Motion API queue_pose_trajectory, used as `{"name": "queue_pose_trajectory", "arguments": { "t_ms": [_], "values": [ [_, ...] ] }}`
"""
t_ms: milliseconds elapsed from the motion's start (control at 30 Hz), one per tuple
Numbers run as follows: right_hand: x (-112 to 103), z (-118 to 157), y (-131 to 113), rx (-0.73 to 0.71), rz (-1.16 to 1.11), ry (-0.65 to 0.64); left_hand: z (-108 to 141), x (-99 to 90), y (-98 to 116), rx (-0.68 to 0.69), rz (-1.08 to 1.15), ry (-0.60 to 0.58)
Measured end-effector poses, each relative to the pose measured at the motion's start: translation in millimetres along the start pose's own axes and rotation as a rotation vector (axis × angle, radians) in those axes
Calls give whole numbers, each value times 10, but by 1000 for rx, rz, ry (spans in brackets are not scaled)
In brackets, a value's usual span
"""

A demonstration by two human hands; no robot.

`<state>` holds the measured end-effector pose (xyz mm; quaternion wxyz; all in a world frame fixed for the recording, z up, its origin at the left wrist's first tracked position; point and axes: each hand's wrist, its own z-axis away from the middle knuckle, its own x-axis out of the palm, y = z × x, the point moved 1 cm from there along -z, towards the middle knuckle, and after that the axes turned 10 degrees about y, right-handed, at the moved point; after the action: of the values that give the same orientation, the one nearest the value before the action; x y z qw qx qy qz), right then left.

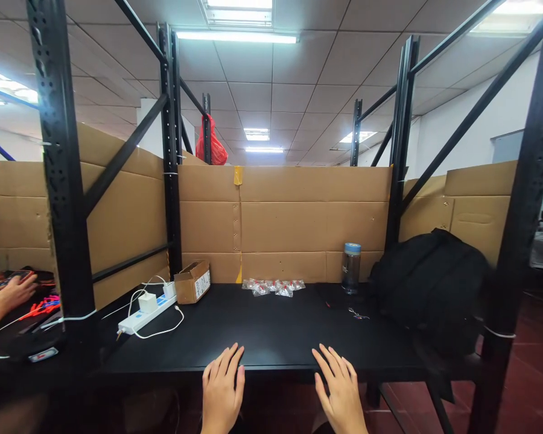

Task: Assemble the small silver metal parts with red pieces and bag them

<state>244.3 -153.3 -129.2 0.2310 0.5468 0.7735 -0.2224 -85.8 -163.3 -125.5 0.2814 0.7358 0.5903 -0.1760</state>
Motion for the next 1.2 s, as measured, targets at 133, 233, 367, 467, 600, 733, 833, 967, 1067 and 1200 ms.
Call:
{"name": "queue_pose_trajectory", "arguments": {
  "t_ms": [133,233,367,467,600,733,833,967,1067,1200],
  "values": [
    [69,22,30,-68,9,144,2,26,-34,124,1,181],
    [74,14,18,-79,12,182,-8,-6,-24,157,-6,233],
    [74,5,4,-77,9,192,-22,-37,6,153,-9,245],
    [96,14,6,-75,9,198,-22,-25,7,167,-18,251],
    [122,24,-1,-66,8,208,-8,8,-25,179,-25,249],
    [122,25,-7,-61,10,205,9,14,-64,192,-7,229],
    [123,28,3,-64,13,197,17,3,-78,197,19,214],
    [133,30,7,-69,15,198,25,-11,-76,184,40,211],
    [135,26,-2,-72,12,213,29,-16,-75,187,42,200],
    [139,26,4,-71,7,212,27,-19,-78,191,47,200]
  ]
}}
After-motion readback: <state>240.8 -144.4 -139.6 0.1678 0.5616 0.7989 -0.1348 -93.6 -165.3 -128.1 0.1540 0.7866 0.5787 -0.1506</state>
